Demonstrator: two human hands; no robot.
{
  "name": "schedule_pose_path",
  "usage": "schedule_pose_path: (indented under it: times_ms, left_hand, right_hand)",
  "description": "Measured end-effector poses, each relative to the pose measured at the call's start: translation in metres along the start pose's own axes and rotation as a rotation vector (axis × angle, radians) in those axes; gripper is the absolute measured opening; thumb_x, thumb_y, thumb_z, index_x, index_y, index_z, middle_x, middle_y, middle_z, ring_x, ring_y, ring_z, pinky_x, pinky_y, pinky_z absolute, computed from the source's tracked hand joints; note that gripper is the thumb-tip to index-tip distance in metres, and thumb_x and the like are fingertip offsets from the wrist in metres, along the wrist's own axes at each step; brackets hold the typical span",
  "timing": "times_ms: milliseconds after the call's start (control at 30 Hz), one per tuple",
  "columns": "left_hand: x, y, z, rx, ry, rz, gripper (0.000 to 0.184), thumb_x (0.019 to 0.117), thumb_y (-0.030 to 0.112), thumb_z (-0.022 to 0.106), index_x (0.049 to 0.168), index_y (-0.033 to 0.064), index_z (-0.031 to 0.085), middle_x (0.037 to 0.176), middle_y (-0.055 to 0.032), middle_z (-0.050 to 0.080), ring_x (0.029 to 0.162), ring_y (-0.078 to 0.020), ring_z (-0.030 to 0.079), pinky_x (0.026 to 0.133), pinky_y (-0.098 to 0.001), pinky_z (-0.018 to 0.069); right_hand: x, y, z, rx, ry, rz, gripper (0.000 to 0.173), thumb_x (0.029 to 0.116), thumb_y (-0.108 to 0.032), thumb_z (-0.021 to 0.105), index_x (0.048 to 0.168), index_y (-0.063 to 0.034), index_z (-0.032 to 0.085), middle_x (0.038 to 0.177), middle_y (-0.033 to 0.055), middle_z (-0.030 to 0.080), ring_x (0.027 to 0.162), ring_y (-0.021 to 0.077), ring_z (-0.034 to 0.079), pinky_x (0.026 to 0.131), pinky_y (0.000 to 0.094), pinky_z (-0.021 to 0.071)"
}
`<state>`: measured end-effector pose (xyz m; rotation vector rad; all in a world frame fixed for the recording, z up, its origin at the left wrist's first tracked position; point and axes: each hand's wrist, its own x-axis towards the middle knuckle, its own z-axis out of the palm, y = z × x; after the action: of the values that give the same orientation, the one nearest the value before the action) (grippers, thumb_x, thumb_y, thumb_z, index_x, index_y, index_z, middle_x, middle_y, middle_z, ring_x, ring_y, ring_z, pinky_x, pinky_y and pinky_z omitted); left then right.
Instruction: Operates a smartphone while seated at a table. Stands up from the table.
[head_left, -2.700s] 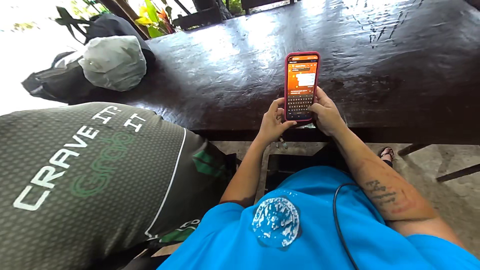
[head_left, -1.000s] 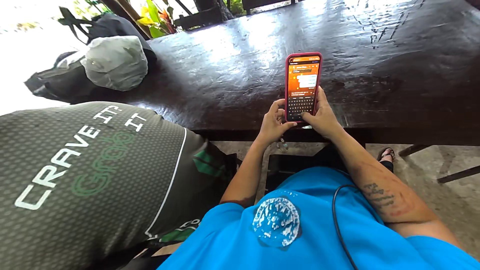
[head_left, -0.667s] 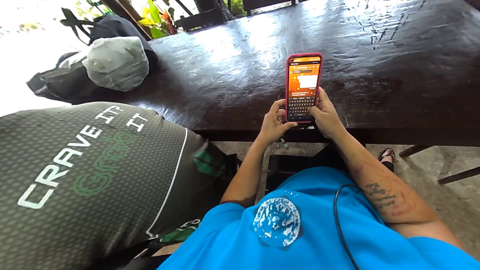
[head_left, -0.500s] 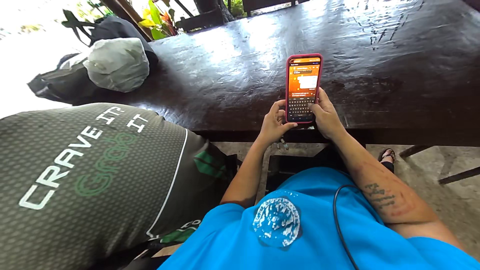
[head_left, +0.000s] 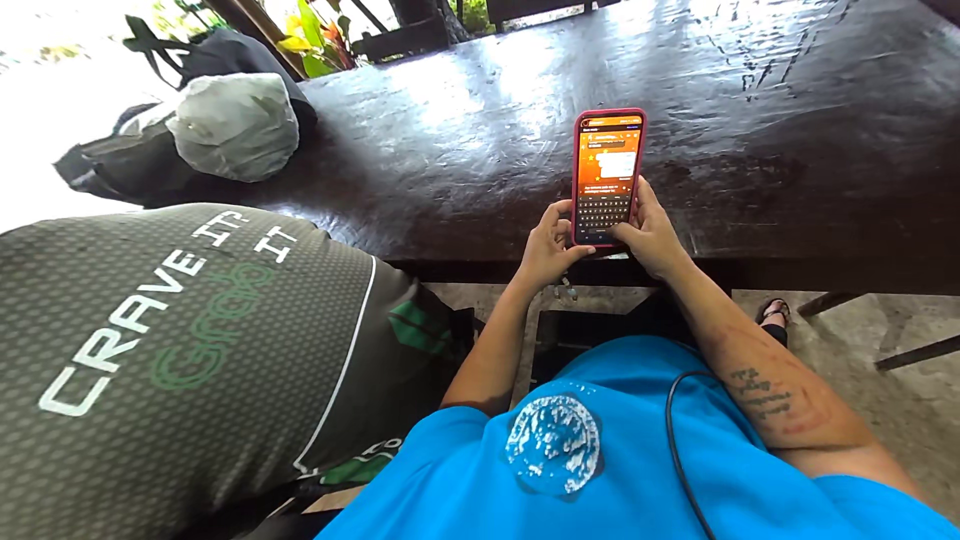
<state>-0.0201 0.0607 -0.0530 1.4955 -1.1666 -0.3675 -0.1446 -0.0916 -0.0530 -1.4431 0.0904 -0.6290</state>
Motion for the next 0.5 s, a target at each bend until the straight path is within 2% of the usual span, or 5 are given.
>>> schedule_pose_path:
  times_ms: [267, 500]
  left_hand:
    - [-0.0005, 0.0020, 0.0005, 0.008, 0.004, 0.001, 0.075, 0.0770, -0.010, 0.080, 0.141, -0.0015, 0.041, 0.103, -0.0103, 0.073, 0.089, -0.0118, 0.072, 0.081, -0.0280, 0.0595]
    - [-0.0009, 0.0018, 0.0006, -0.002, 0.000, -0.001, 0.074, 0.0770, -0.010, 0.080, 0.140, -0.0013, 0.042, 0.103, -0.0099, 0.073, 0.090, -0.0118, 0.072, 0.081, -0.0284, 0.0596]
  right_hand:
    - [0.0002, -0.0008, 0.0003, 0.019, 0.007, -0.004, 0.076, 0.0871, 0.009, 0.047, 0.158, -0.0031, 0.021, 0.140, 0.0142, 0.057, 0.115, 0.0135, 0.066, 0.096, 0.0301, 0.0572]
    - [-0.0005, -0.0014, 0.0007, 0.054, 0.001, -0.015, 0.075, 0.0882, 0.008, 0.051, 0.157, -0.0027, 0.022, 0.136, 0.0136, 0.059, 0.112, 0.0139, 0.068, 0.094, 0.0302, 0.0582]
